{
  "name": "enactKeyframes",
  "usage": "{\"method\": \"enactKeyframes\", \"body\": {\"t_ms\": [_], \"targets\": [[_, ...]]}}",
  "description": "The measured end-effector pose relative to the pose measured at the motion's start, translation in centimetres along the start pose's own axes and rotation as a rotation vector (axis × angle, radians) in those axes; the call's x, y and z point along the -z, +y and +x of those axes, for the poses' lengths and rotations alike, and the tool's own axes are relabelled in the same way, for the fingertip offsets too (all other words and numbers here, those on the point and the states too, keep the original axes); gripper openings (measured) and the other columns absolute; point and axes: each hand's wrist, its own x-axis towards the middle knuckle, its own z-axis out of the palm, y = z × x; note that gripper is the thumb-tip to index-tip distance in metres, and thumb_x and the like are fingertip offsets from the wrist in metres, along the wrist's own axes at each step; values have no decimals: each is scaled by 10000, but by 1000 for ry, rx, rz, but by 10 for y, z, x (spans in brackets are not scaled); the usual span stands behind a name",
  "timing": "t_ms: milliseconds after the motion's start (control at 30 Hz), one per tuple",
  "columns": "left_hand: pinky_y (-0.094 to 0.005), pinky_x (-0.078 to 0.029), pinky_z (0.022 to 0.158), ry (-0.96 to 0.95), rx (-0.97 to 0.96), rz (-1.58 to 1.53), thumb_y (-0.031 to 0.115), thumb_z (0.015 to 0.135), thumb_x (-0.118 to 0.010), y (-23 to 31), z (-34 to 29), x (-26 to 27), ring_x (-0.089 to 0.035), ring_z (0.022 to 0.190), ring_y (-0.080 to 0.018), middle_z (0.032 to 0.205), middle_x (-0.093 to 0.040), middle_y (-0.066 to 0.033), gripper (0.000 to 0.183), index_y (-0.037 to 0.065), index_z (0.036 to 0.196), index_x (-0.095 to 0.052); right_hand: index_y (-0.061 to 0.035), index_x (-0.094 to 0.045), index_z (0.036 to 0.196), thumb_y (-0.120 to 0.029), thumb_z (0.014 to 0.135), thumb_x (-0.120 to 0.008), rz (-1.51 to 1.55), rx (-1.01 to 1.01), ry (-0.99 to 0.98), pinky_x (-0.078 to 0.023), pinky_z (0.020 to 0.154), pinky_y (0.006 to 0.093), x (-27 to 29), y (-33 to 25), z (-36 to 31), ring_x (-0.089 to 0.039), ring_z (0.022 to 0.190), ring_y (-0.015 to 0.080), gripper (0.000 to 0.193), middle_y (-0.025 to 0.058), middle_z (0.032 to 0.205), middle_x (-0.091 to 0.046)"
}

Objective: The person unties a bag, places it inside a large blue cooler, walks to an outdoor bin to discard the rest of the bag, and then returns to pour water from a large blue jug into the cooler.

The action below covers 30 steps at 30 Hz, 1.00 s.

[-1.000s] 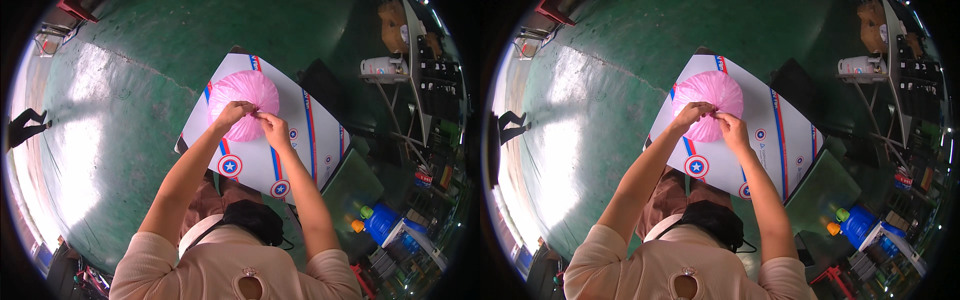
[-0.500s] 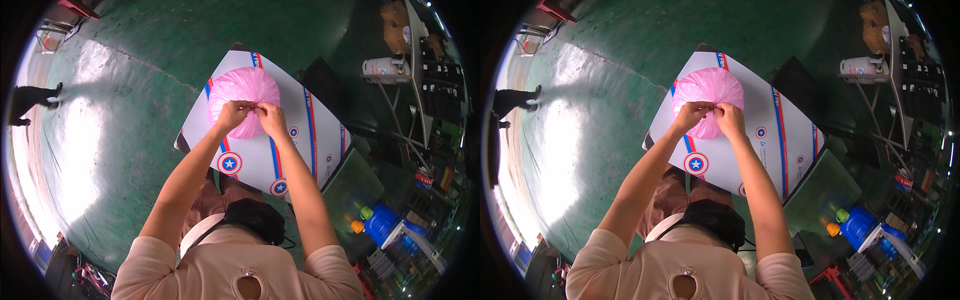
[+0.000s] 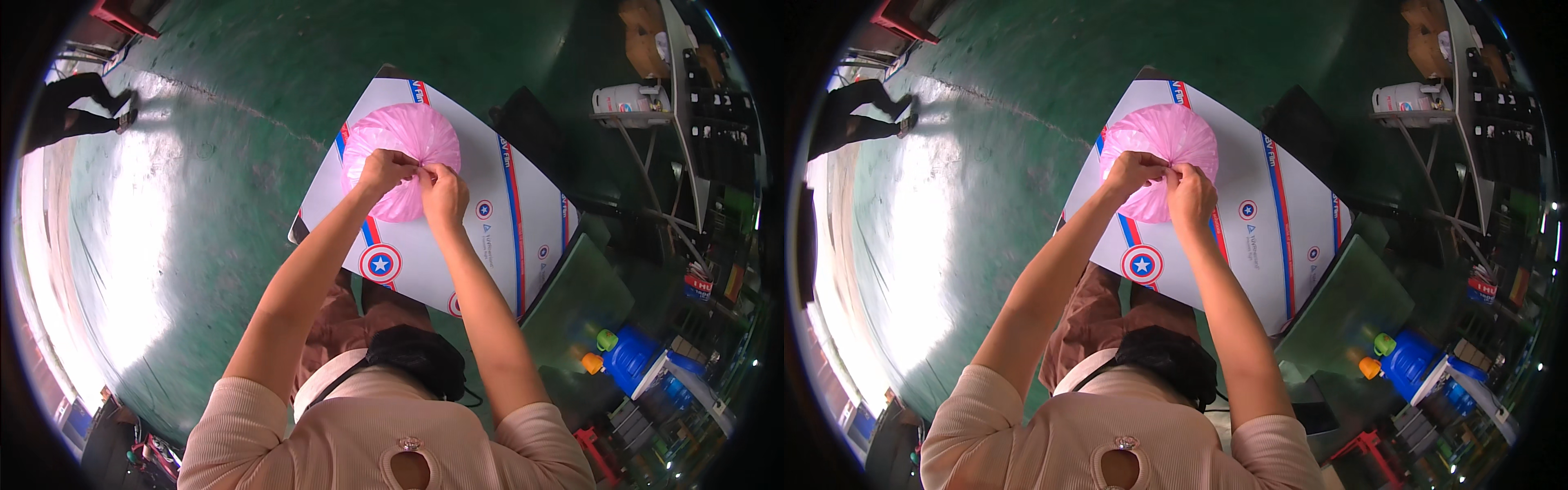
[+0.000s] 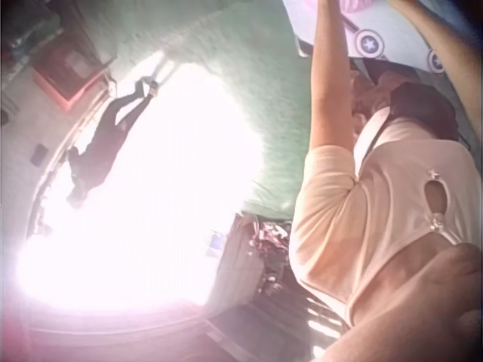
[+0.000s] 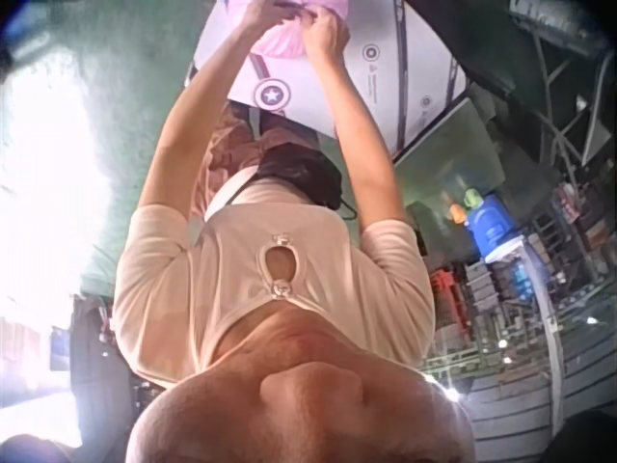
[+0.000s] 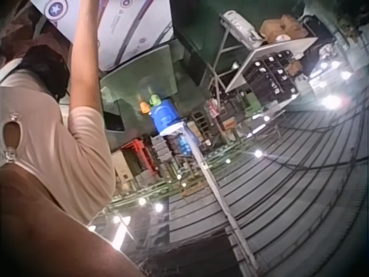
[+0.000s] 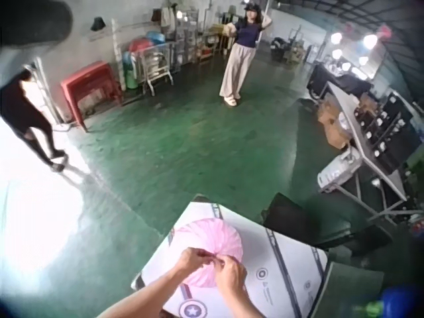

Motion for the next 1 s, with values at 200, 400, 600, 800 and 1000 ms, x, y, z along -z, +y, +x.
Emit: {"method": "enactKeyframes", "body": {"t_ms": [200, 400, 600, 800, 1000], "targets": [[-212, -448, 579, -23, -6, -37, 79, 709, -579, -2, 2, 0, -560, 656, -98, 731, -605, -49, 157, 6, 845, -607, -53, -609, 730, -175, 707, -586, -76, -215, -25, -434, 553, 350, -9, 1, 6, -572, 604, 296, 127, 120, 644, -593], [-200, -450, 561, -58, -37, -161, 65, 708, -586, -11, 8, -2, -539, 619, -83, 724, -599, -48, 113, 0, 798, -609, -26, -600, 701, -136, 667, -587, 224, -400, -9, -453, 561, 343, -26, 21, 3, -584, 578, 251, 116, 122, 634, -593], [-202, -445, 600, -192, 6, -272, 61, 741, -556, -13, 11, 5, -543, 669, -89, 782, -593, -40, 110, 19, 837, -587, 3, -572, 748, -76, 741, -551, 763, -600, -115, -475, 518, 235, -20, 26, -1, -543, 542, 99, 82, 54, 632, -572], [-223, -462, 547, -87, -121, -15, 103, 724, -568, 1, 4, 6, -578, 622, -109, 754, -607, -69, 154, 1, 837, -595, -3, -562, 793, -92, 773, -527, 1027, -680, -84, -474, 490, 230, -20, 28, -4, -514, 544, 79, 98, 32, 660, -536], [-250, -463, 569, -40, -206, 245, 141, 709, -567, 5, 5, 6, -591, 587, -135, 708, -618, -92, 182, 6, 822, -611, 0, -569, 789, -106, 778, -532, 850, -701, -254, -456, 477, 207, -3, 18, 13, -528, 537, 82, 113, 23, 652, -564]]}}
